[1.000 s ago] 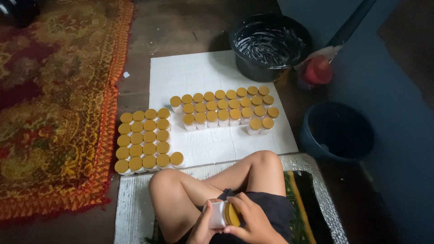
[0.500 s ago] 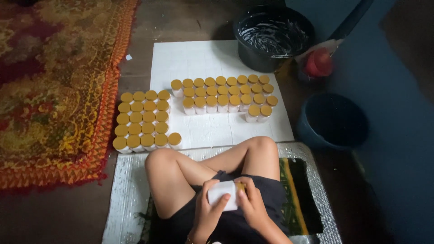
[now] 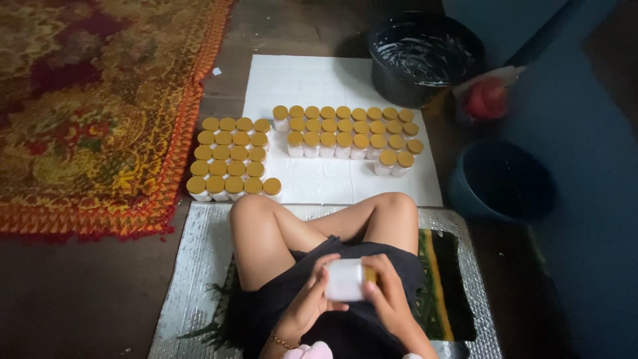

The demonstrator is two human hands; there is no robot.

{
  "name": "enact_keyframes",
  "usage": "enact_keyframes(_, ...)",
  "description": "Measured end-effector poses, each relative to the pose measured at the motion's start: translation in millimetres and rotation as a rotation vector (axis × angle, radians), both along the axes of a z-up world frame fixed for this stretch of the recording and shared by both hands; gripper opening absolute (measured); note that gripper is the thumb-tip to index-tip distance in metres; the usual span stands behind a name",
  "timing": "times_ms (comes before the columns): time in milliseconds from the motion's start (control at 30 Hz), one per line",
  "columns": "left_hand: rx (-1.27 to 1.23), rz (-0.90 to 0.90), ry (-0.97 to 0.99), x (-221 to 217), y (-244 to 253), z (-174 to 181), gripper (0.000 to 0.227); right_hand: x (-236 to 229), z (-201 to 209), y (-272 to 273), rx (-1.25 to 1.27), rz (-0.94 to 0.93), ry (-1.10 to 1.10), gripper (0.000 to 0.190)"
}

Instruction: Tightening and organizing small cosmetic jars on a flat surface

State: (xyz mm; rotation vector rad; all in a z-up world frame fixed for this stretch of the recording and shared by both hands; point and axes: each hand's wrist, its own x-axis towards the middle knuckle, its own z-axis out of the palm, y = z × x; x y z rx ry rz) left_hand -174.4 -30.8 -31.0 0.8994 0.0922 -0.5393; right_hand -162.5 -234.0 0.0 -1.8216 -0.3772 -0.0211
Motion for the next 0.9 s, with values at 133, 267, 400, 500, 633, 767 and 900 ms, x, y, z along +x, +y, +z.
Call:
enact_keyframes(133, 0.224, 0.129, -0.069, 6, -13, 1, 0.051, 9, -16, 0, -0.237, 0.066, -0.341, 0.063)
enact_keyframes(267, 0.663, 0.376, -0.423, 28, -20, 33, 0.045, 28, -21, 6, -0.202, -0.090, -0.158, 0.061)
enact_keyframes(400, 0.950, 0.564, -1.069, 47, -14, 77, 0.060, 43, -14, 17, 0.067, -0.174, 0.165, 0.047)
enact_keyframes(500, 1.060, 0.432, -1.455, 58, 1, 62, 0.071, 40, 6, 19, 0.233, -0.130, 0.429, 0.048)
enact_keyframes(633, 0.995, 0.301, -1.758, 72, 15, 82, 0.047, 37, 27, 15, 0.487, -0.199, 0.920, 0.059)
enact_keyframes(767, 0.904, 0.226, -1.521, 73, 13, 89, 0.072, 40, 34, 9, 0.631, -0.172, 0.822, 0.050)
enact_keyframes(900, 0.165, 0.001, -0.584, 61, 1, 51, 0.102, 45, 29, 1, 0.592, -0.137, 0.593, 0.052)
